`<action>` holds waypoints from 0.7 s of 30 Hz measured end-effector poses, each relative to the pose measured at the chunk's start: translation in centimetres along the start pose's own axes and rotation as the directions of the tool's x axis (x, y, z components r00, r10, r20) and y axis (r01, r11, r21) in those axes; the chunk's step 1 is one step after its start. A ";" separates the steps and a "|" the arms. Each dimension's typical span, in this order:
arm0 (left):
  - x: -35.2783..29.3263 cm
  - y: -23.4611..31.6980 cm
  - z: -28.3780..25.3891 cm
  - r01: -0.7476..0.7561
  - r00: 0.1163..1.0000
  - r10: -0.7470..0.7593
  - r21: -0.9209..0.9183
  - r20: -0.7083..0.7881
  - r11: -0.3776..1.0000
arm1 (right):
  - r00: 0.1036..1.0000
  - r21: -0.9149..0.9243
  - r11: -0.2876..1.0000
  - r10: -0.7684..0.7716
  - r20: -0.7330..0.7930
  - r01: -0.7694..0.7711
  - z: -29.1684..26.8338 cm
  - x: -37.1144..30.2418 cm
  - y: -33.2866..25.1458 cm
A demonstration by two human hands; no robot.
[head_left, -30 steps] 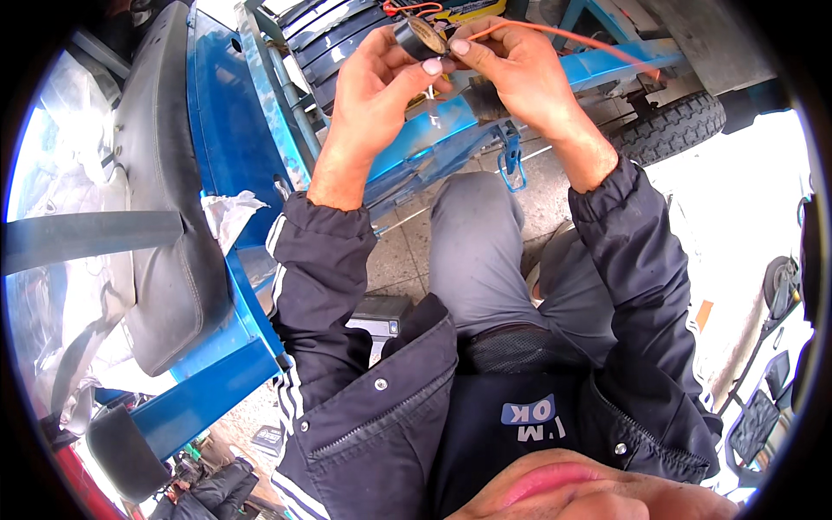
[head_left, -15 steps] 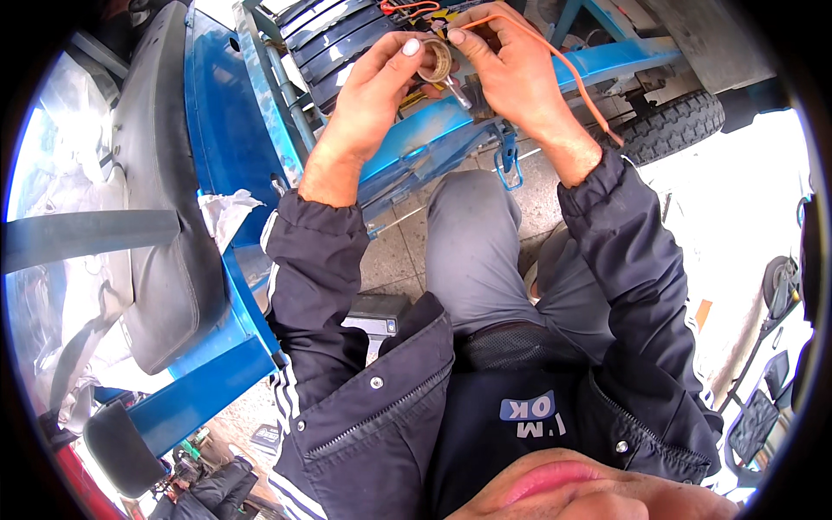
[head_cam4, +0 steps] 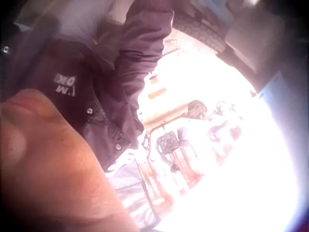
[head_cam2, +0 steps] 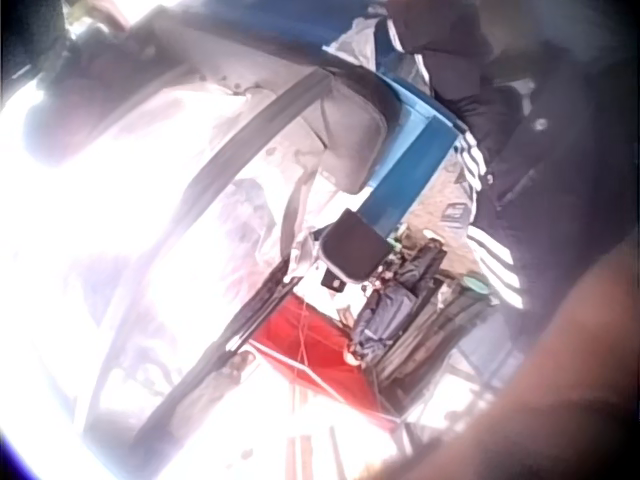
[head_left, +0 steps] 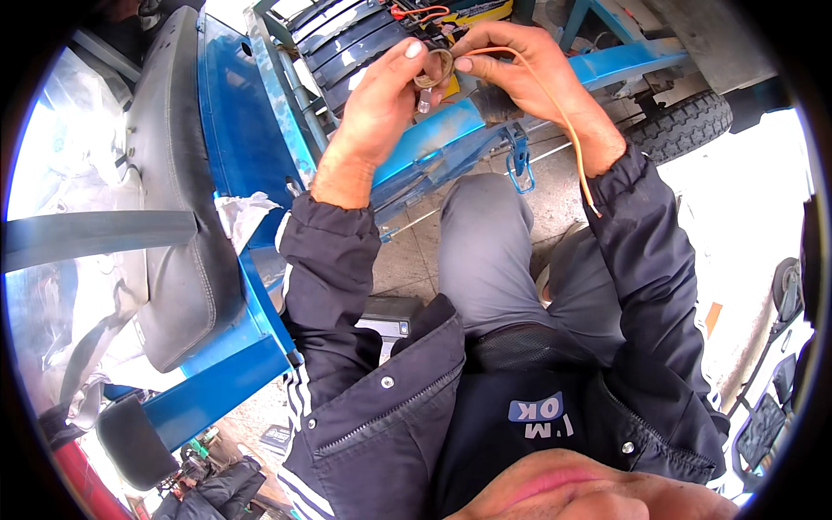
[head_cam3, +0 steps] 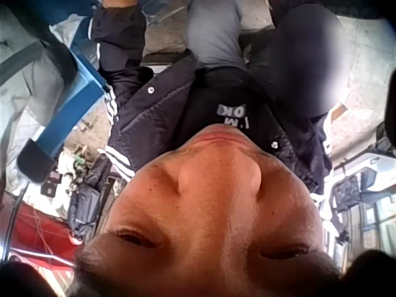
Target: The person sits on the floor and repairs the electrical wiring of a blue electric vehicle. They use pliers to strip wire insulation, twist the exposed ends together, and wrap the connections with black electrical tape. The person also uses a yellow multimeter to test the circuit.
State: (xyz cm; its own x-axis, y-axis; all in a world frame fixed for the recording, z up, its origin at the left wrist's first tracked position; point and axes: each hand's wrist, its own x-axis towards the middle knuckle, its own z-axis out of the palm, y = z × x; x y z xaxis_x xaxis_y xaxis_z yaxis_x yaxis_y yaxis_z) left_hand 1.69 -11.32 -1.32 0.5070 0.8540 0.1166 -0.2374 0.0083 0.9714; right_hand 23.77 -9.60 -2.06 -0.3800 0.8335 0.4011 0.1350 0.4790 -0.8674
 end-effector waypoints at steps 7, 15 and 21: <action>-0.1 0.0 -0.3 0.064 0.997 -0.065 0.037 0.039 0.997 | 0.999 0.123 0.992 -0.001 0.037 -0.004 -0.3 0.2 0.4; -1.0 0.0 -0.1 0.024 1.000 -0.024 0.020 0.005 1.000 | 0.986 0.276 0.950 0.115 0.120 -0.145 -0.7 0.3 -0.1; -0.3 -0.8 -0.4 -0.001 1.000 0.001 -0.034 0.002 0.999 | 0.979 0.496 0.844 0.186 0.088 -0.205 0.6 0.2 0.7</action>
State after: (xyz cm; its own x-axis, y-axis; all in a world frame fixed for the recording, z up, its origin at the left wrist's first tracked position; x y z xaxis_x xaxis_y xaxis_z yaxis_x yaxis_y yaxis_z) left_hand 1.40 -11.37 -2.24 0.5083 0.8531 0.1180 -0.2656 0.0250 0.9638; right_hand 23.27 -9.21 -2.77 -0.4276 0.8803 0.2054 -0.2623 0.0966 -0.9601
